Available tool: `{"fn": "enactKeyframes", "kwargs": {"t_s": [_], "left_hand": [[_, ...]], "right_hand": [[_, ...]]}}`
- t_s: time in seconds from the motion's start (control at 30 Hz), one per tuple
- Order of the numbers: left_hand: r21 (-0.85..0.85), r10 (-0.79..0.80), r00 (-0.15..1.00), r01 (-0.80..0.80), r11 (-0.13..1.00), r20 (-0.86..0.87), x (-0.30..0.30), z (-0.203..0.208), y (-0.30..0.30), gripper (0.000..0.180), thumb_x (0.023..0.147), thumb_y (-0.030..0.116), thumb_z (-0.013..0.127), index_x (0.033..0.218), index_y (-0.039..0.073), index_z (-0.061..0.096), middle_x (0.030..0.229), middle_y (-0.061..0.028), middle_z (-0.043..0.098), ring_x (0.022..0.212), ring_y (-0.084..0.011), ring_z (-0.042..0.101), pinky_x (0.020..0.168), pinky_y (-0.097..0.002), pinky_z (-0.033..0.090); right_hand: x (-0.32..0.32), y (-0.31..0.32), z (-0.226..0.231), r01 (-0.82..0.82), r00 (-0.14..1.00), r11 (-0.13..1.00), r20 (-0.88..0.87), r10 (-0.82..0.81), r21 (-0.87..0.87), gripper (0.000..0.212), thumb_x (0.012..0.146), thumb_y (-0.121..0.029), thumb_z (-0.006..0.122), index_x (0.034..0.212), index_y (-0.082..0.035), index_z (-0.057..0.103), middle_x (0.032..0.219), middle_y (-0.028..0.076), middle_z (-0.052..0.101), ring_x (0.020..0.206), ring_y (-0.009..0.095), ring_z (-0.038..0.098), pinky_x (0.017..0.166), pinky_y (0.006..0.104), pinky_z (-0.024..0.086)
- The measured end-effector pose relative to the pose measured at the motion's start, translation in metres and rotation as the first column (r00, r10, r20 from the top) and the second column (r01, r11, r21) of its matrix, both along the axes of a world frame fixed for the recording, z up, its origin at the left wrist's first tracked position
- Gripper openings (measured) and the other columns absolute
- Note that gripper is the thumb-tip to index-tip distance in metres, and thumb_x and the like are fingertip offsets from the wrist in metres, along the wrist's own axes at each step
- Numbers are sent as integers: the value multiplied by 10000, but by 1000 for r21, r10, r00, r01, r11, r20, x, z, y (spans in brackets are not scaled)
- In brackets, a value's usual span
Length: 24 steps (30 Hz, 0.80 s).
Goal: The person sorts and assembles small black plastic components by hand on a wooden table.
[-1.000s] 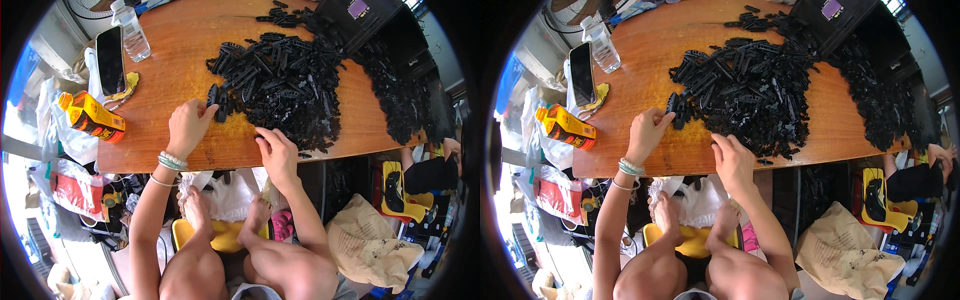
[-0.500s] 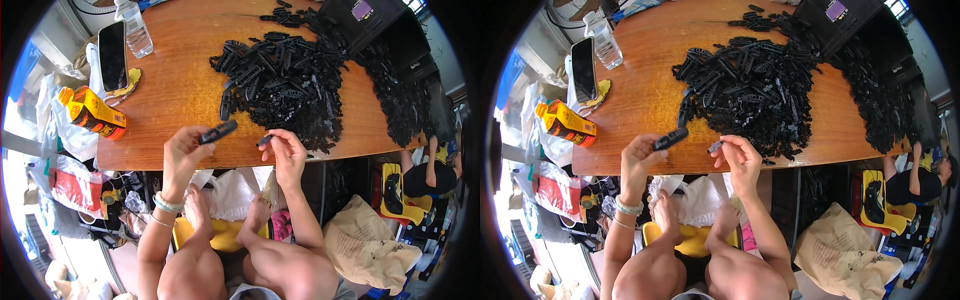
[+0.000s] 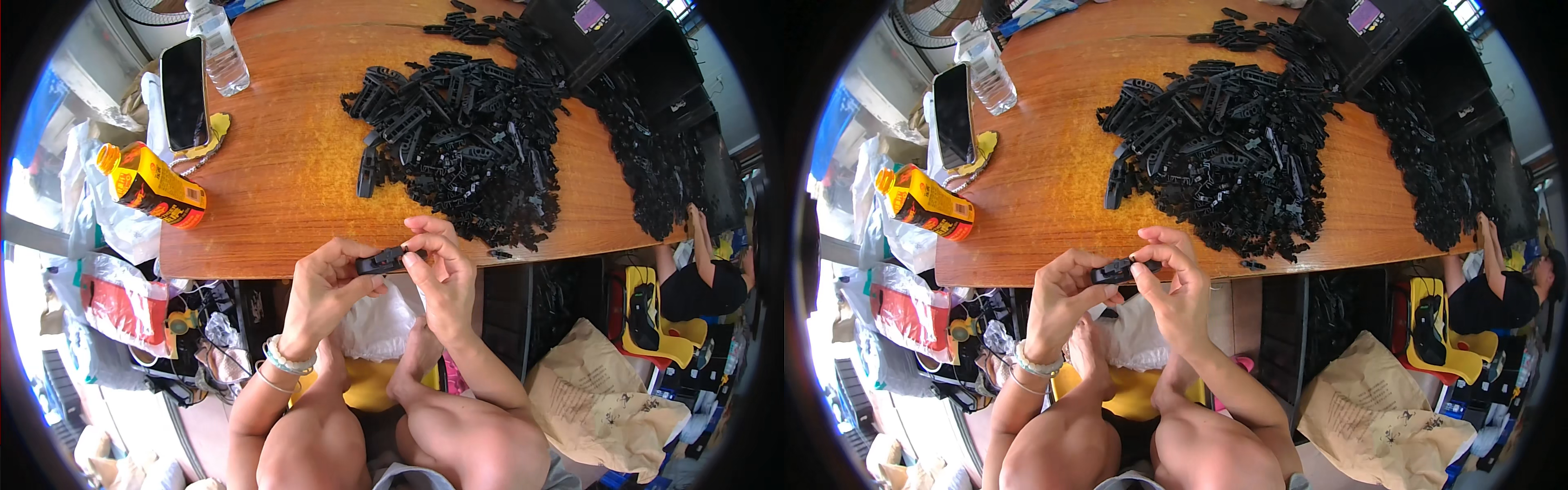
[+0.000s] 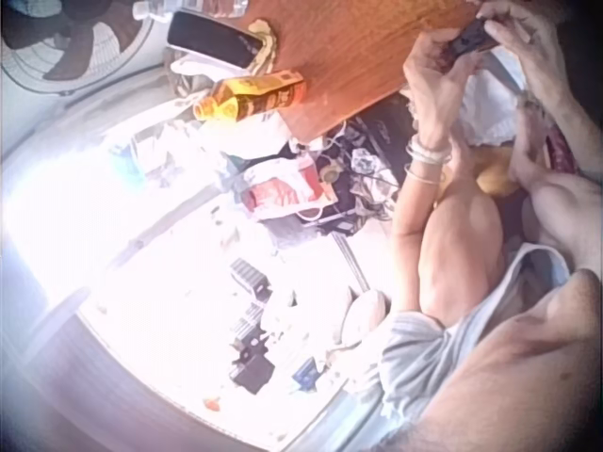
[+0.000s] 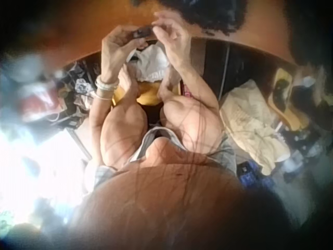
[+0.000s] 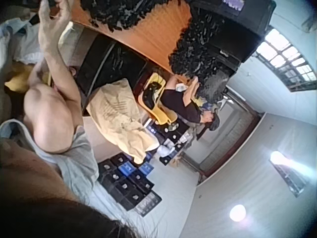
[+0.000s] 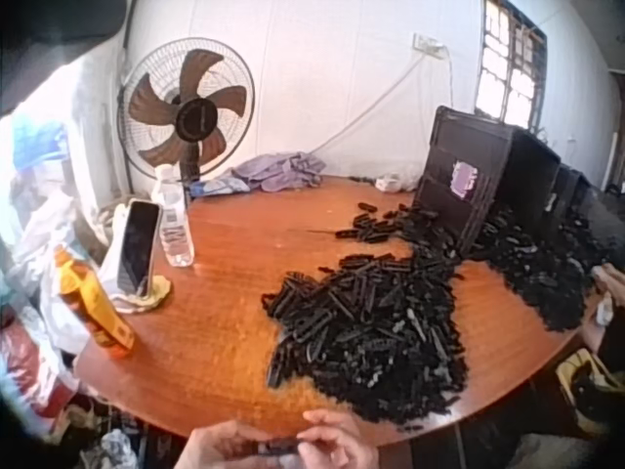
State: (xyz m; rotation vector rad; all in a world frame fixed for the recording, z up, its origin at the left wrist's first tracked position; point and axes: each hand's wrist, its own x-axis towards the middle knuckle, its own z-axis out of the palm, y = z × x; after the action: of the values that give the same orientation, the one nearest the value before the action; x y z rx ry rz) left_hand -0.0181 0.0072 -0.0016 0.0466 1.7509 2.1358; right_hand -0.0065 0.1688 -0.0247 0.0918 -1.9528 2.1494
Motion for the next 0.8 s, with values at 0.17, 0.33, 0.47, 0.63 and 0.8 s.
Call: {"fn": "enactKeyframes", "kwargs": {"t_s": [0.17, 0.33, 0.47, 0.63, 0.8], "left_hand": [[169, -4, 995, -13, 986, 99, 0, 4, -2, 249, 828, -59, 592, 1060, -69, 504, 942, -154, 636, 806, -181, 657, 763, -282, 556], [177, 47, 997, -58, 983, 66, -2, 2, 2, 230, 835, -29, 602, 1036, -53, 493, 936, -146, 631, 784, -174, 654, 762, -286, 555], [135, 82, 997, -84, 987, 14, -2, -2, 3, 202, 815, -42, 607, 982, -18, 497, 879, -95, 616, 765, -152, 644, 706, -261, 549], [72, 111, 993, -109, 991, -31, -1, 0, 4, 182, 795, -61, 603, 937, -1, 507, 826, -73, 610, 730, -138, 638, 644, -245, 536], [94, 77, 997, -79, 992, 22, -2, 0, 6, 140, 795, -60, 612, 905, -16, 536, 813, -92, 627, 699, -141, 645, 634, -246, 528]], "right_hand": [[2, 2, -2, 8, 1000, 1000, 5, -8, 11, 96, 796, -18, 628, 890, -3, 624, 1169, 111, 512, 1095, 199, 487, 877, 297, 381], [7, 2, 6, 58, 994, 954, -104, -29, 295, 100, 804, -21, 623, 902, -3, 628, 1131, 130, 538, 1055, 217, 518, 874, 306, 410], [7, 1, 6, 16, 997, 971, -78, 3, 237, 165, 816, -43, 627, 978, -10, 631, 1108, 133, 558, 1018, 190, 539, 800, 272, 447], [10, -2, 4, -22, 985, 999, 170, 13, 46, 244, 846, -103, 638, 1058, 15, 611, 1001, 121, 617, 856, 138, 605, 702, 241, 472], [12, 1, 4, -28, 984, 994, 177, 9, 102, 258, 856, -115, 638, 1046, 56, 604, 851, 112, 660, 678, 133, 644, 619, 242, 483]]}}
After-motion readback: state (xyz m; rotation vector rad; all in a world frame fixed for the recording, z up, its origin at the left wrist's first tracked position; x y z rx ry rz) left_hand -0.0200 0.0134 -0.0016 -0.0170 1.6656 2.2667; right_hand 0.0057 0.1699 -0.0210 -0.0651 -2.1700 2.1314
